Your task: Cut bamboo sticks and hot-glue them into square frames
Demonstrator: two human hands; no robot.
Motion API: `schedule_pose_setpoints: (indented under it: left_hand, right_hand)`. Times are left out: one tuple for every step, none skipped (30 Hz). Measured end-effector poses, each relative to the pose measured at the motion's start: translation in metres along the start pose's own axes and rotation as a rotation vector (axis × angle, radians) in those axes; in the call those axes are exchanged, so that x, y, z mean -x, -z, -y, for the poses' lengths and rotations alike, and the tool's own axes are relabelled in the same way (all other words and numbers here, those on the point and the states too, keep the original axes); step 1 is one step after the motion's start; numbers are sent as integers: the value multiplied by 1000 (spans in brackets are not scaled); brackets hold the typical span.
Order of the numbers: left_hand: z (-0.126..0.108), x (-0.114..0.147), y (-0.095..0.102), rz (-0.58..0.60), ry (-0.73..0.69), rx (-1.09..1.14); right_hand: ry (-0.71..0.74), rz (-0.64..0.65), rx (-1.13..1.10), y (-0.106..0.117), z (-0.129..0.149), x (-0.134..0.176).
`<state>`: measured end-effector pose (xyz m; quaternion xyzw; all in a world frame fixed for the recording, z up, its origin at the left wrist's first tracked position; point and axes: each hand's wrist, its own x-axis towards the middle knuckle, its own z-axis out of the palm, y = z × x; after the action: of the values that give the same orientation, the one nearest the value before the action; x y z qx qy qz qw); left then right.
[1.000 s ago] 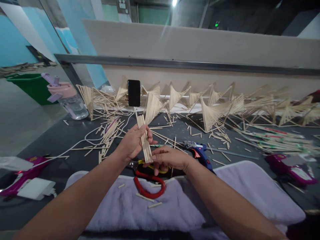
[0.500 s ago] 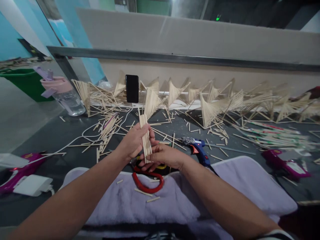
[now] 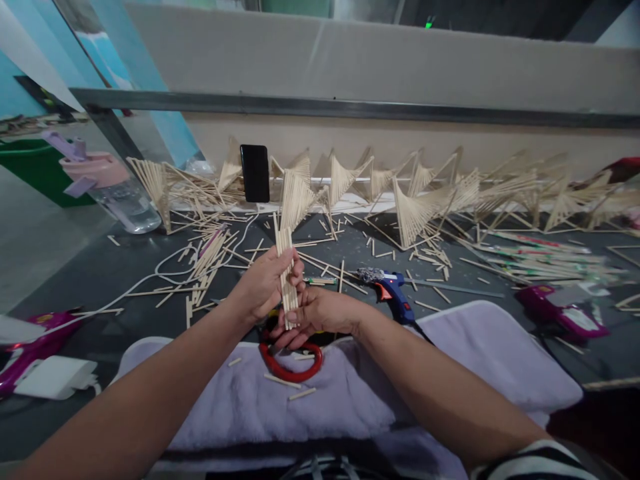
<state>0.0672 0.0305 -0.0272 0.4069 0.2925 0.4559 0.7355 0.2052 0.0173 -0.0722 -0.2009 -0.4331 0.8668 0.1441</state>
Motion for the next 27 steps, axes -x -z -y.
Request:
schedule_pose_setpoints:
  left_hand:
    - [0,0,-1,2,5,5]
    - [0,1,-2,4,11,10]
    - [-1,1,-2,6,16,12]
    - [-1,1,-3,9,21,11]
    - [-2,1,-3,14,26,7]
    - [-2,1,-3,20,30,0]
    - [-3,1,-2,28,34,-8]
    - [-3,0,-2,35,35,-17]
    - [-3,0,-1,41,35,-26]
    - [-3,0,0,47,35,-33]
    - [-3,0,0,53,33,-39]
    - [-2,0,0,58,32,-44]
    - [-2,0,0,66,33,-49]
    - [-1,0,0,74,34,-52]
    - [-1,1,0,82,35,-55]
    - [0,1,0,89,34,-59]
    - [0,1,0,94,32,-62]
    - [0,1,0,97,30,-65]
    - [0,1,0,96,27,-67]
    - [0,1,0,93,23,-69]
    - [-1,1,0,90,20,-70]
    - [-1,1,0,88,18,-71]
    - [-2,1,0,86,16,-72]
    - [-2,1,0,85,17,-74]
    - [-3,1,0,84,19,-75]
    - [-3,2,-1,84,23,-77]
    - [-3,2,-1,82,25,-77]
  right_hand:
    - [0,14,-2,0,0,0]
    - [0,27,-3,0,0,0]
    - [0,39,-1,0,0,0]
    - [1,51,4,1,0,0]
    - [4,62,12,2,1,1]
    - [7,69,24,3,1,1]
    - [10,72,40,3,1,2]
    - [8,71,57,4,2,2]
    - [5,66,70,4,2,2]
    - [-1,61,78,4,3,3]
    - [-10,58,80,4,3,3]
    - [-18,59,78,4,3,3]
    - [-27,62,73,3,3,3]
    - [-32,66,67,3,2,3]
    - [-33,67,62,2,2,3]
    - [-33,66,58,2,2,3]
    - [-28,61,55,1,2,3]
    - [-23,56,52,1,2,3]
    - [-20,54,52,0,2,3]
    - [-22,53,54,1,2,3]
    - [-25,55,59,1,3,4]
    - [-28,57,66,1,4,4]
    - [-30,59,75,2,4,5]
    - [-30,61,86,2,5,6]
    - [-26,62,97,2,5,6]
    - [-19,62,108,3,6,7]
    - [-14,60,117,3,6,7]
